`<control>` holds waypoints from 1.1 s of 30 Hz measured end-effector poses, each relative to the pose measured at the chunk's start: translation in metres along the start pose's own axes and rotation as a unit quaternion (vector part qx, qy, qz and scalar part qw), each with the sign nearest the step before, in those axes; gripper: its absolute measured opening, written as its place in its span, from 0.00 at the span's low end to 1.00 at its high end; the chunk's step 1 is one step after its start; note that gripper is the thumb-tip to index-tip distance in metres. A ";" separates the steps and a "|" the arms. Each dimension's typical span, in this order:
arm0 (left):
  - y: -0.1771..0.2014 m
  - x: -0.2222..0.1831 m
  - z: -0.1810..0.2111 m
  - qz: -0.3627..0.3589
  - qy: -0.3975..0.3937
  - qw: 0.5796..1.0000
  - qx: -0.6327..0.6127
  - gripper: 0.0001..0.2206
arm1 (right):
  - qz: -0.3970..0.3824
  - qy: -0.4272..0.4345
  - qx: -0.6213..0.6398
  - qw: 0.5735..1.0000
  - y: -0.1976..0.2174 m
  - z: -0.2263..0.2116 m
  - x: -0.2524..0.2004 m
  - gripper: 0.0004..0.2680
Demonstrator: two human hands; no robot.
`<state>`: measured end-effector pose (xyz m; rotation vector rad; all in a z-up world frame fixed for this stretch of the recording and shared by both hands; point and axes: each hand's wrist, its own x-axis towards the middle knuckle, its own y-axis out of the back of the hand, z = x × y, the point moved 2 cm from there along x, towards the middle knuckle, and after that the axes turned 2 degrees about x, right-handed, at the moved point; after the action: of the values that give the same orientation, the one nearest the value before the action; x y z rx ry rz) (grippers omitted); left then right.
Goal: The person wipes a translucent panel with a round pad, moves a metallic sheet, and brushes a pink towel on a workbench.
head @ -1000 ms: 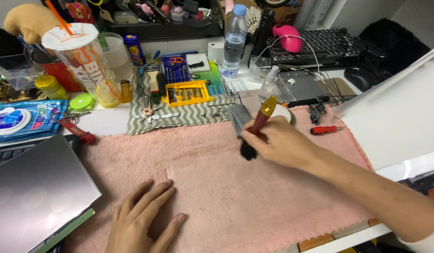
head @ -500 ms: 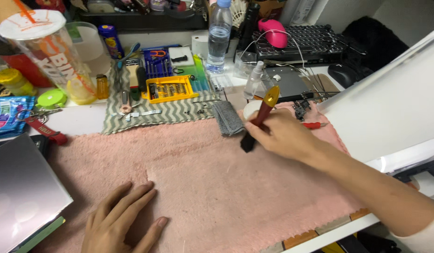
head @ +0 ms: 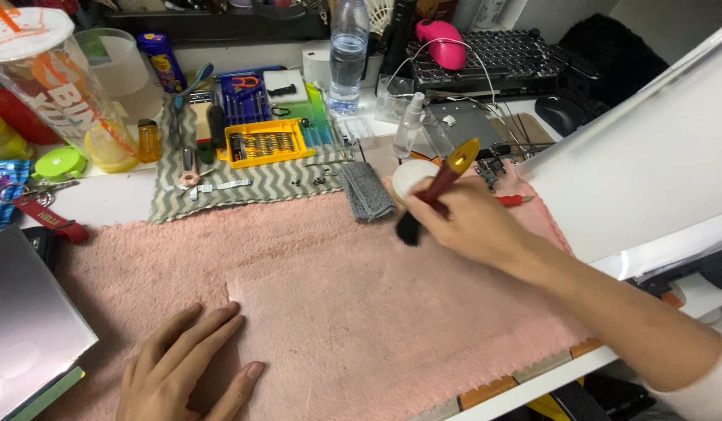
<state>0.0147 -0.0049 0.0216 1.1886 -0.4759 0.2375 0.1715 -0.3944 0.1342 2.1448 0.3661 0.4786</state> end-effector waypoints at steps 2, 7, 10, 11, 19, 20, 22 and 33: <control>0.000 -0.001 -0.001 0.003 -0.007 1.000 -0.003 0.33 | -0.033 -0.033 0.048 0.998 -0.017 -0.005 0.006 0.13; 0.003 0.001 0.002 0.000 -0.008 1.000 -0.006 0.33 | -0.107 -0.063 0.078 0.989 -0.022 -0.015 -0.020 0.11; 0.003 0.000 0.001 -0.001 -0.009 1.000 -0.004 0.33 | -0.137 -0.116 0.052 0.982 -0.011 0.005 -0.035 0.11; 0.004 0.000 0.002 -0.004 -0.008 1.000 -0.002 0.33 | -0.136 -0.149 0.013 0.979 -0.006 0.015 -0.040 0.11; 0.008 0.006 0.019 0.041 -0.003 0.999 -0.013 0.24 | -0.110 -0.081 0.089 0.987 -0.020 -0.039 -0.031 0.12; 0.008 0.006 0.020 0.046 -0.002 0.999 -0.017 0.24 | -0.172 -0.074 0.094 0.978 -0.027 -0.042 -0.033 0.15; 0.009 0.007 0.019 0.036 -0.001 0.999 -0.015 0.25 | -0.177 -0.089 0.105 0.974 -0.017 -0.040 -0.045 0.16; 0.014 0.008 0.006 -0.033 -0.019 0.999 -0.014 0.32 | -0.018 0.001 0.111 0.994 -0.012 -0.020 -0.036 0.13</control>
<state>0.0142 -0.0056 0.0385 1.1805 -0.4712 0.1504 0.1291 -0.3889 0.1275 2.3489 0.4766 0.4360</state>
